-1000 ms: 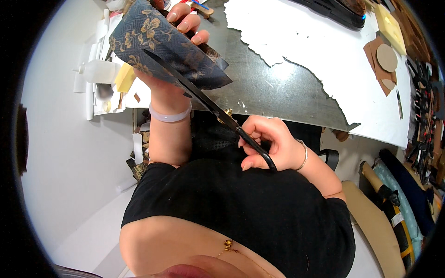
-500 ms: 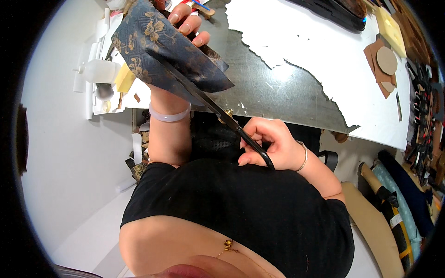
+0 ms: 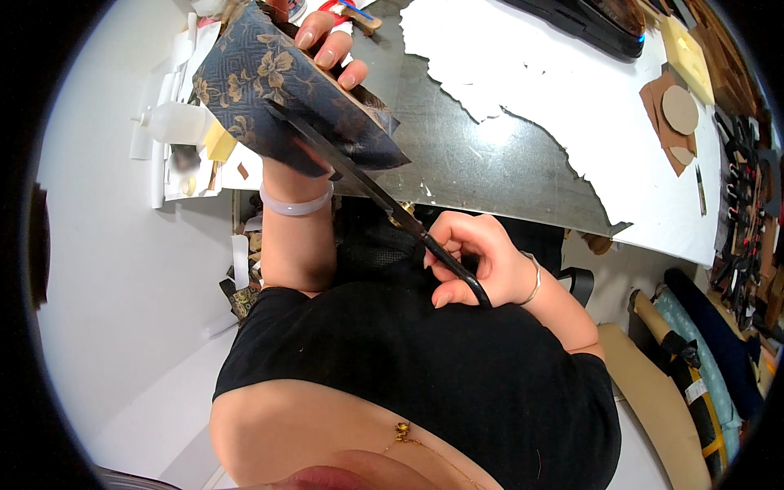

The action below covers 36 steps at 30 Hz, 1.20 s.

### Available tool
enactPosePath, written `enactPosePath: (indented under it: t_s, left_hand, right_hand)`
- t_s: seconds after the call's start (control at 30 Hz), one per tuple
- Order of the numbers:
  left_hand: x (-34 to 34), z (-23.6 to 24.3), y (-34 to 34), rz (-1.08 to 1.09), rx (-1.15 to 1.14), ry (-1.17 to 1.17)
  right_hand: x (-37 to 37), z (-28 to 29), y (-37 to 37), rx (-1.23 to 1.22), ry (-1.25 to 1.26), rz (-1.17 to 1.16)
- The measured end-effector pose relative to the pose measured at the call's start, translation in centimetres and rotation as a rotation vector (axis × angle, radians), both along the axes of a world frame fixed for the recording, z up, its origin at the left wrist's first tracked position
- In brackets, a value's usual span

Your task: The person cuts a piece of patterned fabric with scissors, then uses a yellow rotary tool to trim the edges of a circular cardboard piece. The person alternates between cutting and trimming actions throughout the clip.

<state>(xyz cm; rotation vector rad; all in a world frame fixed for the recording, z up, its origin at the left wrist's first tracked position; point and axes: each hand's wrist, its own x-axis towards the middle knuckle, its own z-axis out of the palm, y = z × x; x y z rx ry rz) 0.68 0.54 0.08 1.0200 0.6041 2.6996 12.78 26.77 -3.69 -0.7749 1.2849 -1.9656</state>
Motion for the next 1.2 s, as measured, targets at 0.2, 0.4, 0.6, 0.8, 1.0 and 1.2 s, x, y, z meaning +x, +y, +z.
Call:
enactPosePath:
  t_s: [0.2,0.4,0.6,0.8,1.0,1.2]
  left_hand:
    - [0.3,-0.2,-0.2,0.063,-0.045,0.038]
    - [0.1,0.1,0.4,0.072,-0.110,0.132]
    - [0.4,0.2,0.8,0.080,-0.119,0.118]
    - [0.3,0.2,0.9,0.058,-0.106,0.120]
    - [1.5,-0.1,-1.2,0.316,-0.408,-0.020]
    - [1.5,1.4,-1.1,0.355,-0.431,0.048]
  right_hand:
    - [0.1,0.2,0.0,-0.005,0.027,-0.018]
    - [0.0,0.5,0.2,-0.021,0.042,-0.028]
    - [0.0,0.5,0.2,-0.031,0.061,-0.041]
    - [0.1,0.5,0.3,-0.008,0.050,-0.060]
    - [0.1,0.3,0.5,0.048,0.108,-0.105]
    - [0.3,0.6,1.1,0.119,0.131,-0.109]
